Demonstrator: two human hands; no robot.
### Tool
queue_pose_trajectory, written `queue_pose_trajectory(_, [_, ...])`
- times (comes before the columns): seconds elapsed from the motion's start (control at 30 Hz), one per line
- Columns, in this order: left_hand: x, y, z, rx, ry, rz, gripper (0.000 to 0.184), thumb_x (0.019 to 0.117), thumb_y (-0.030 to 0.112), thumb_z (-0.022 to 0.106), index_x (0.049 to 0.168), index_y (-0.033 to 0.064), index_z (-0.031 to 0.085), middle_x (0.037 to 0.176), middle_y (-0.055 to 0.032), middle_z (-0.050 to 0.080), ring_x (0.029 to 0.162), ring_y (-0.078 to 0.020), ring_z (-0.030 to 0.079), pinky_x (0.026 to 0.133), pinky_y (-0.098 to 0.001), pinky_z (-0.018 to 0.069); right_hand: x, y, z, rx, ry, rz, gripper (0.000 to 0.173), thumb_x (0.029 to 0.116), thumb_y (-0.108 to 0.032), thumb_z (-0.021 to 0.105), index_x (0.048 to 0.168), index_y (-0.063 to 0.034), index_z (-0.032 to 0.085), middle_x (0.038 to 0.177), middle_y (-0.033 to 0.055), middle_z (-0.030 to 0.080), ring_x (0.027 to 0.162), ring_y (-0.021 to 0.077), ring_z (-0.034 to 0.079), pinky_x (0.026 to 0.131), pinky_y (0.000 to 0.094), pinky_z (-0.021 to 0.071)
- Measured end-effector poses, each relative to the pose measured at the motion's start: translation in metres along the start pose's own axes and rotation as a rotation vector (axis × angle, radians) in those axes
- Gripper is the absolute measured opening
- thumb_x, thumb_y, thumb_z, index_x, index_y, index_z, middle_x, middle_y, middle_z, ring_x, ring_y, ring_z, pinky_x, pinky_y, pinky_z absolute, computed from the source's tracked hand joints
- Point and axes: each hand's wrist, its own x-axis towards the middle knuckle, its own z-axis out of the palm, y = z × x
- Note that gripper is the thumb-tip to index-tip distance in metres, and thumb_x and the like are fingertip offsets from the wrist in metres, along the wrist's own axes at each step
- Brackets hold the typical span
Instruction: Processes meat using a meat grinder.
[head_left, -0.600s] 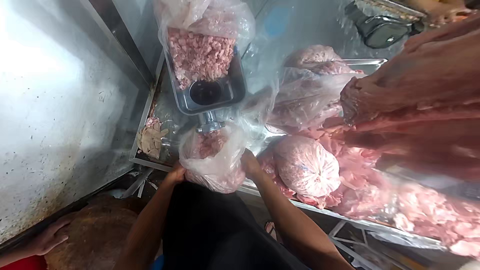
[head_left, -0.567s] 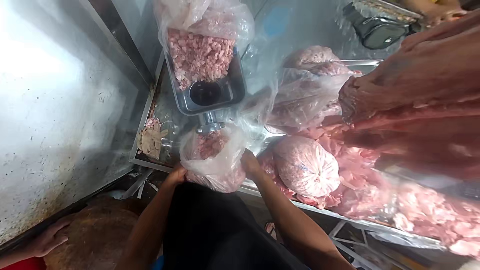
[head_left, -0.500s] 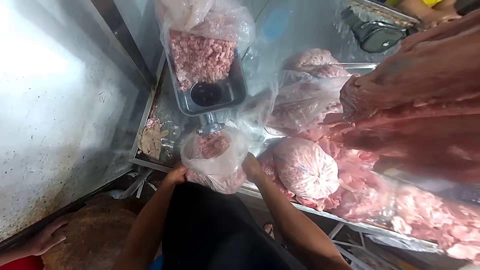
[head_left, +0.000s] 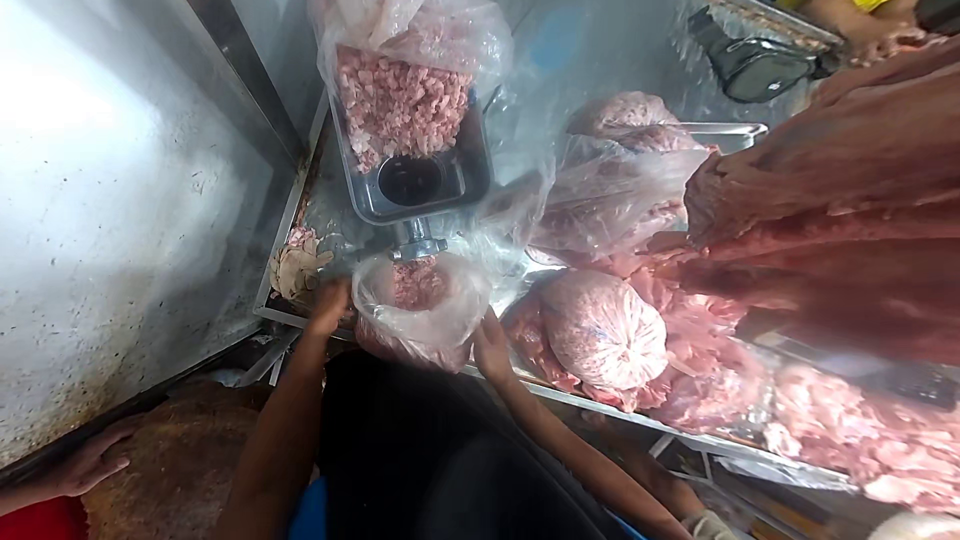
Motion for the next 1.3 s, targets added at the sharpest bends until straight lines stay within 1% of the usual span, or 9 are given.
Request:
queue_pose_trajectory(0.13, [0.001,0.014,-0.006,-0.215,-0.226,-0.005,0.057,0.1055,0.054,0.045,0.129,0.0039,0.062,0.112,-0.0149,0.068,0.094,-0.0243,0.066,0.079,-0.0436,0.0563,-0.025,0.033,-0.006,-0.512,-0.194,-0.238,0.096,0.0901,-0.066,0.061,0.147,0.0094,0.047,0.158,0.0391,0.03,0.15,0.0454,0.032,0.125,0.0493,0.0283])
queue_pose_trajectory(0.23, [-0.005,0.03,0.011,-0.177,-0.156,0.178,0.026,0.099,0.014,0.063,0.121,0.0004,0.063,0.107,-0.0159,0.066,0.092,-0.0238,0.063,0.083,-0.0452,0.0546,-0.013,0.03,0.031,-0.627,-0.064,-0.363,0.077,0.0927,-0.059,0.062,0.127,0.0094,0.064,0.133,0.0337,0.061,0.132,0.0444,0.056,0.117,0.0544,0.0399])
queue_pose_trajectory(0.57, [-0.002,0.059,-0.001,-0.423,0.099,0.247,0.027,0.1063,0.026,0.053,0.132,0.0215,0.055,0.097,-0.0039,0.058,0.076,-0.0134,0.054,0.066,-0.0327,0.0486,0.03,-0.013,0.091,-1.078,-0.409,0.078,0.064,0.0993,-0.061,0.046,0.147,-0.0193,0.058,0.154,0.0199,0.05,0.146,0.0438,0.039,0.117,0.0765,0.0161])
queue_pose_trajectory(0.7, [-0.023,0.064,-0.006,-0.533,-0.011,0.368,0.027,0.1041,0.017,0.055,0.131,0.0159,0.059,0.116,-0.0059,0.065,0.096,-0.0163,0.064,0.079,-0.0382,0.0564,0.025,-0.038,0.034,-0.591,-0.246,0.004,0.065,0.0911,-0.041,0.073,0.138,0.0022,0.058,0.141,0.0237,0.059,0.136,0.0318,0.054,0.118,0.0494,0.0412])
queue_pose_trajectory(0.8, [-0.026,0.063,-0.008,-0.565,-0.109,0.226,0.026,0.1021,0.023,0.06,0.126,0.0148,0.06,0.095,-0.0039,0.065,0.076,-0.0129,0.063,0.065,-0.0319,0.0555,0.05,-0.046,0.007,-0.097,0.047,0.215,0.028,0.1042,-0.007,0.047,0.118,0.0071,0.067,0.104,0.017,0.072,0.092,0.0201,0.072,0.084,0.0394,0.0613])
queue_pose_trajectory(0.93, [0.006,0.059,-0.013,-0.325,-0.295,0.041,0.029,0.1023,0.038,0.058,0.115,0.0135,0.066,0.081,-0.0003,0.062,0.066,-0.0095,0.059,0.062,-0.0278,0.053,0.117,-0.06,0.005,0.384,-0.091,0.597,0.072,0.1097,-0.057,0.022,0.126,0.0019,0.059,0.101,0.0141,0.07,0.086,0.0216,0.069,0.079,0.0422,0.0587])
queue_pose_trajectory(1.07, [0.045,0.077,-0.005,-0.742,-0.267,0.035,0.013,0.1088,0.022,0.042,0.108,0.0159,0.054,0.062,0.005,0.042,0.047,-0.0063,0.041,0.044,-0.0214,0.0399,0.172,-0.069,0.015,0.536,-0.058,0.468,0.013,0.1029,-0.012,0.049,0.11,-0.01,0.059,0.077,-0.0016,0.059,0.061,0.0082,0.056,0.056,0.0266,0.0508])
queue_pose_trajectory(1.2, [0.021,0.074,-0.002,-0.88,-0.234,0.08,0.014,0.1081,0.03,0.046,0.11,0.0199,0.056,0.062,0.0057,0.042,0.045,-0.005,0.04,0.043,-0.02,0.0393,0.181,-0.112,-0.004,0.664,-0.066,0.343,0.041,0.0996,0.002,0.041,0.134,-0.0154,0.054,0.068,-0.0042,0.05,0.046,0.0032,0.041,0.042,0.0184,0.0384])
queue_pose_trajectory(1.3, [-0.015,0.05,-0.013,-0.699,-0.18,0.218,0.037,0.1057,0.041,0.052,0.132,0.0165,0.062,0.106,-0.0018,0.07,0.091,-0.0126,0.067,0.08,-0.0346,0.0591,0.151,-0.102,-0.02,0.498,-0.206,0.245,0.037,0.1056,-0.018,0.048,0.142,-0.0193,0.053,0.087,-0.0021,0.062,0.055,0.0032,0.05,0.049,0.0202,0.0462])
